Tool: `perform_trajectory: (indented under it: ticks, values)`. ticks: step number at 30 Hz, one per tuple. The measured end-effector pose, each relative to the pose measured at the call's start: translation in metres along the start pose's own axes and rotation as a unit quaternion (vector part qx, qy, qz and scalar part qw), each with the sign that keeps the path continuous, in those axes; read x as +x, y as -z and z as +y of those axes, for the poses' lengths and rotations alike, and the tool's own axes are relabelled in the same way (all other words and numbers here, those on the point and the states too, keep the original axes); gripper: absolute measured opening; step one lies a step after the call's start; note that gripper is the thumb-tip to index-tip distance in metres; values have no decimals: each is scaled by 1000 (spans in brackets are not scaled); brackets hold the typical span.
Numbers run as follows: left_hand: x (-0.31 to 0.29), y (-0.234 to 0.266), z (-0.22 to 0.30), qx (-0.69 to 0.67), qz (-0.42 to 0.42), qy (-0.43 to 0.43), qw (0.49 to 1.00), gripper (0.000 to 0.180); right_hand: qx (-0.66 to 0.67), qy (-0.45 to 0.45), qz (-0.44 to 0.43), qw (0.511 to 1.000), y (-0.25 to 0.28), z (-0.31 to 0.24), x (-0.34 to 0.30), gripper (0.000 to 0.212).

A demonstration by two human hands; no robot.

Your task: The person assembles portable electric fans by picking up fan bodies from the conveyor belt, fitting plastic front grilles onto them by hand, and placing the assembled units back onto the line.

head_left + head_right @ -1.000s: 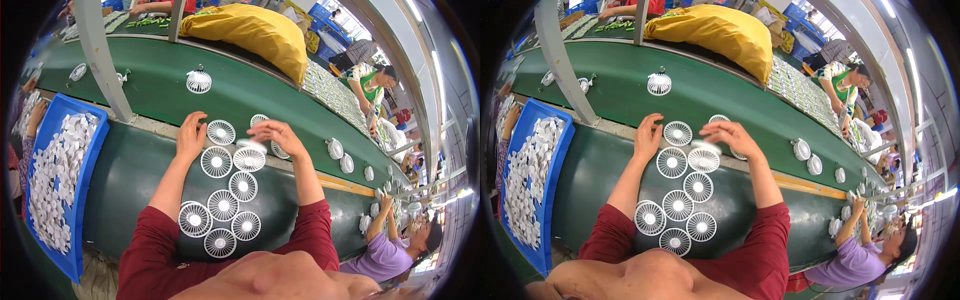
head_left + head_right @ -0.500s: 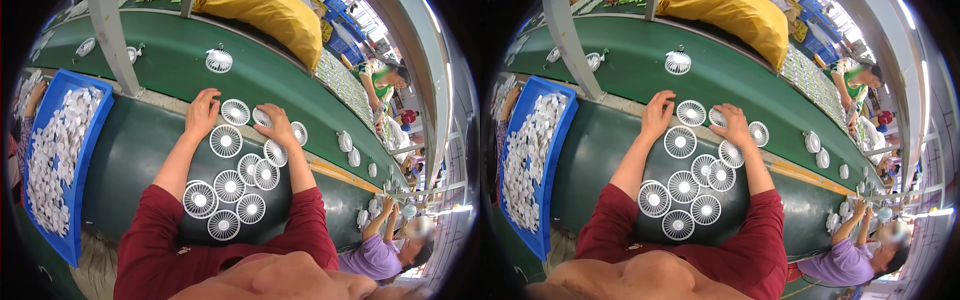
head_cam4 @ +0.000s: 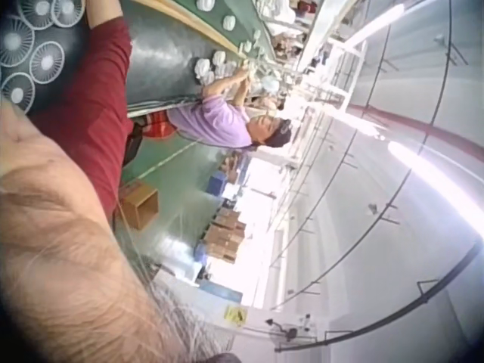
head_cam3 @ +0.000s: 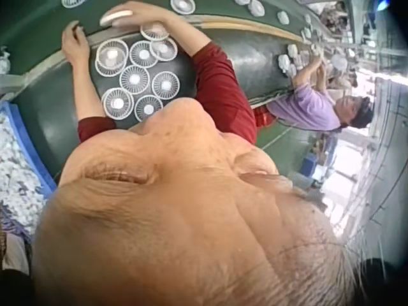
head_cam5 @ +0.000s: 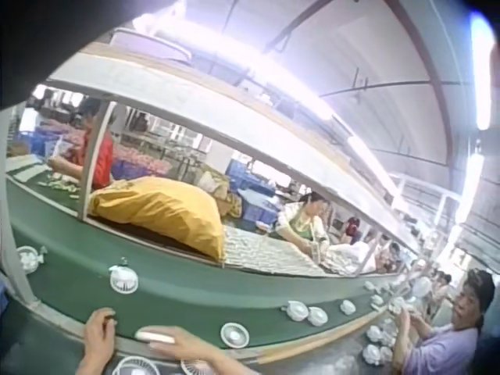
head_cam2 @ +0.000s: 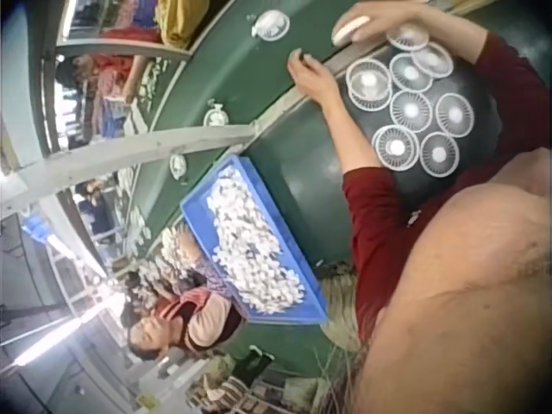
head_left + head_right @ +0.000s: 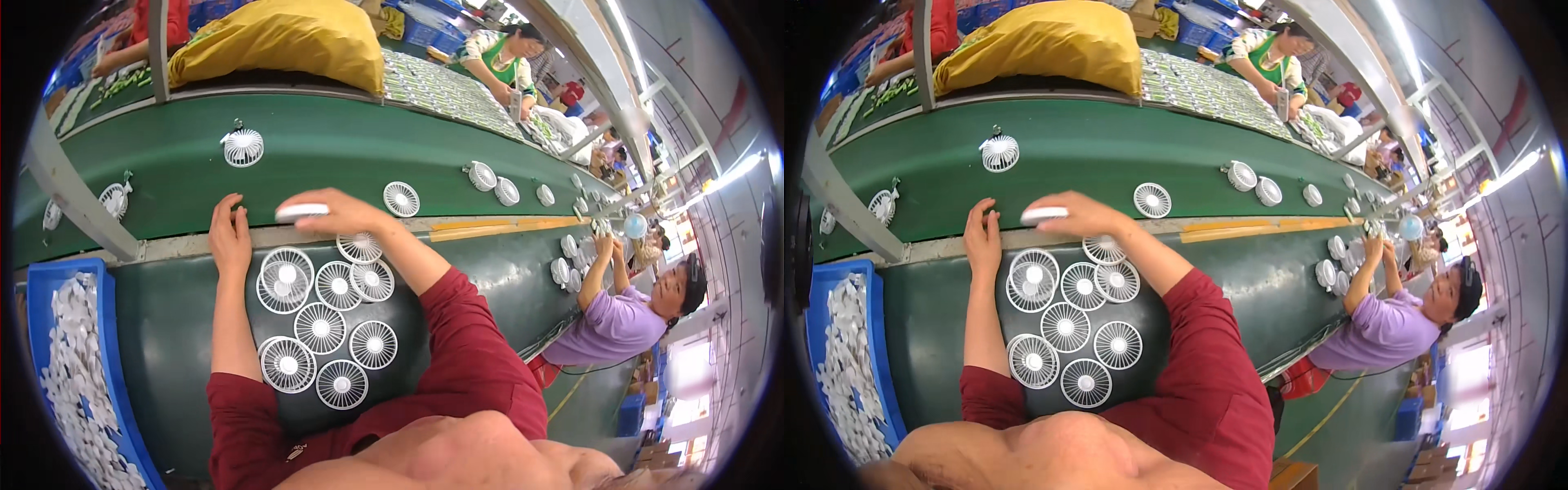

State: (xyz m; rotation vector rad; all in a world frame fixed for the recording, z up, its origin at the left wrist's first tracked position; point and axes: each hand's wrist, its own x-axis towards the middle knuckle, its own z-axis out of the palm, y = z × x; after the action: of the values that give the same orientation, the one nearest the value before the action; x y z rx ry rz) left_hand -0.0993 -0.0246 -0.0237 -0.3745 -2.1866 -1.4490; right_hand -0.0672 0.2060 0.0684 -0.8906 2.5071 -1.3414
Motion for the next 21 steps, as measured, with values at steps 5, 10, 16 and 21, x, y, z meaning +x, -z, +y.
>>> perform_trajectory:
  ticks: [5,10,16,21]
  values:
    - [-2,10,-5,20,-6,1,1000,22,-265,-156,315,898,60,58,-58,40]
    - [3,-8,1,5,-16,5,1000,22,-379,-243,406,795,62,119,-143,46]
    - [5,11,-44,-68,-44,89,993,28,-64,-100,120,986,21,41,-108,40]
    - [44,-5,-43,-80,-114,137,981,38,103,-78,220,967,21,35,-103,38]
